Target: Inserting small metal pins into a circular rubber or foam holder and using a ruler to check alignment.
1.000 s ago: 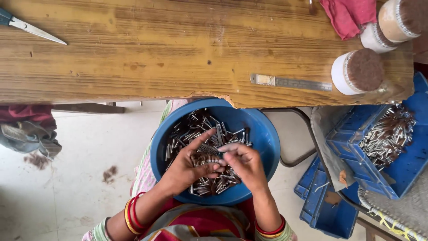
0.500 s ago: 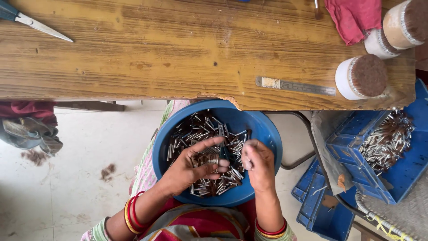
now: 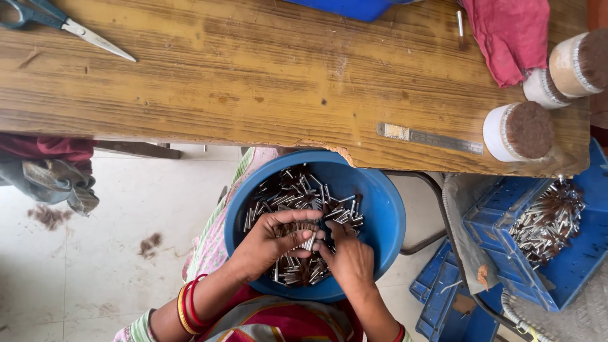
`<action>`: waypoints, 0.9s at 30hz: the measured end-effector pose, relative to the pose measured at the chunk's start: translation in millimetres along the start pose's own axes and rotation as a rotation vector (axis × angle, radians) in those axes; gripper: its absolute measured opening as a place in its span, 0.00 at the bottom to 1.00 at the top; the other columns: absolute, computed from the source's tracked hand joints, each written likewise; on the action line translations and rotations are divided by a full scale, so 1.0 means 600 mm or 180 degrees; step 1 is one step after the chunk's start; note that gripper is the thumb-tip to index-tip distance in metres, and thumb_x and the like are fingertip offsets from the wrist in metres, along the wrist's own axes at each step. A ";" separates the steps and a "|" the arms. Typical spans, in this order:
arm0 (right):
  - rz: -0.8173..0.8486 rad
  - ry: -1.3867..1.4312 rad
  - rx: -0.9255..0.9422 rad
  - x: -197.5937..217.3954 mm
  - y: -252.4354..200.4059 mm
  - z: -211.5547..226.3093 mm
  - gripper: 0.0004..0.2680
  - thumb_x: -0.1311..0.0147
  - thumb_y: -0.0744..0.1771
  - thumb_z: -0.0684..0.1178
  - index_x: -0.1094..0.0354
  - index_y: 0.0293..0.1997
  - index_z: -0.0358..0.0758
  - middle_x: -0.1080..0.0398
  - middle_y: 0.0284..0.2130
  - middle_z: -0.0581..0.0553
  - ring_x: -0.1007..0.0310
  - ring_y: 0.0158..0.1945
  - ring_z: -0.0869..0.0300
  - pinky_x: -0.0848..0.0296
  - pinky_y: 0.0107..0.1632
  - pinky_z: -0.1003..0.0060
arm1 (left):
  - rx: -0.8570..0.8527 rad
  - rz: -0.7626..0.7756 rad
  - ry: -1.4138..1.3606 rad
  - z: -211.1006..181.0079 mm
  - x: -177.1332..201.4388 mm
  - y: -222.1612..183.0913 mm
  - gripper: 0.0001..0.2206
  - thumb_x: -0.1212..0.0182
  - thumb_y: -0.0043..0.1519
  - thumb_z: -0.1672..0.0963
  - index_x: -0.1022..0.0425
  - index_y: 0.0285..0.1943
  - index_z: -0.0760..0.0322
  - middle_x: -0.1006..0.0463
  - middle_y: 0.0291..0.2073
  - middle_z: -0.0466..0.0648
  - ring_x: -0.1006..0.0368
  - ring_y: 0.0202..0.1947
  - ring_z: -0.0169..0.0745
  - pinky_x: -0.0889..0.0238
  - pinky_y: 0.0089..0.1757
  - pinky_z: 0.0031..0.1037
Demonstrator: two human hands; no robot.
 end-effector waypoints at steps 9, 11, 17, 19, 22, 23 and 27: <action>0.0485 0.0633 -0.0663 0.093 -0.050 -0.033 0.20 0.32 0.59 0.49 0.27 0.57 0.54 0.26 0.34 0.49 0.30 0.26 0.61 0.30 0.29 0.64 | -0.0338 -0.0016 0.0134 0.004 0.045 0.001 0.14 0.37 0.64 0.63 0.23 0.59 0.70 0.17 0.44 0.49 0.20 0.43 0.34 0.23 0.41 0.25; 0.0667 0.1058 -0.0709 0.110 -0.053 -0.057 0.21 0.31 0.58 0.46 0.27 0.56 0.54 0.29 0.34 0.50 0.36 0.26 0.64 0.35 0.29 0.67 | -0.0408 -0.0022 0.0339 -0.027 0.036 -0.008 0.16 0.37 0.63 0.64 0.25 0.61 0.67 0.17 0.44 0.47 0.21 0.43 0.32 0.24 0.42 0.24; 0.1376 0.1391 -0.0689 0.144 -0.047 -0.012 0.24 0.30 0.56 0.41 0.26 0.57 0.55 0.30 0.34 0.54 0.42 0.28 0.66 0.40 0.29 0.70 | -0.0787 0.0102 0.1759 -0.099 -0.013 -0.030 0.26 0.34 0.59 0.64 0.30 0.69 0.60 0.16 0.45 0.45 0.22 0.45 0.30 0.27 0.47 0.24; 0.1520 0.1178 -0.0708 0.142 -0.043 -0.005 0.25 0.30 0.56 0.41 0.26 0.58 0.56 0.29 0.34 0.54 0.39 0.29 0.65 0.39 0.30 0.69 | -0.0746 0.0201 0.1811 -0.098 -0.021 -0.032 0.28 0.34 0.59 0.64 0.32 0.71 0.60 0.15 0.44 0.46 0.21 0.45 0.31 0.27 0.48 0.24; 0.1480 0.1265 -0.0382 0.142 -0.037 0.010 0.23 0.30 0.56 0.40 0.25 0.57 0.54 0.28 0.35 0.53 0.33 0.34 0.65 0.33 0.35 0.69 | -0.0763 0.0449 0.1516 -0.094 -0.031 -0.035 0.29 0.36 0.59 0.66 0.34 0.72 0.61 0.16 0.48 0.47 0.21 0.48 0.31 0.27 0.51 0.26; 0.1449 0.1367 -0.0269 0.145 -0.034 0.018 0.22 0.30 0.56 0.40 0.25 0.55 0.53 0.27 0.36 0.53 0.30 0.37 0.65 0.31 0.38 0.69 | -0.0720 0.0507 0.1425 -0.089 -0.032 -0.035 0.30 0.36 0.59 0.66 0.34 0.72 0.61 0.17 0.48 0.46 0.22 0.48 0.31 0.27 0.51 0.26; 0.1449 0.1531 -0.0147 0.146 -0.028 0.026 0.21 0.31 0.57 0.39 0.24 0.54 0.51 0.25 0.39 0.54 0.26 0.43 0.65 0.28 0.42 0.69 | -0.0515 0.0525 0.1436 -0.077 -0.032 -0.033 0.30 0.36 0.59 0.66 0.35 0.73 0.60 0.17 0.46 0.47 0.23 0.45 0.30 0.28 0.49 0.25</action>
Point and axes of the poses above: each hand's wrist, its own y-axis towards the middle knuckle, its own x-axis out of the back of the hand, z = x × y, the point moved 10 cm from there along y, towards the middle knuckle
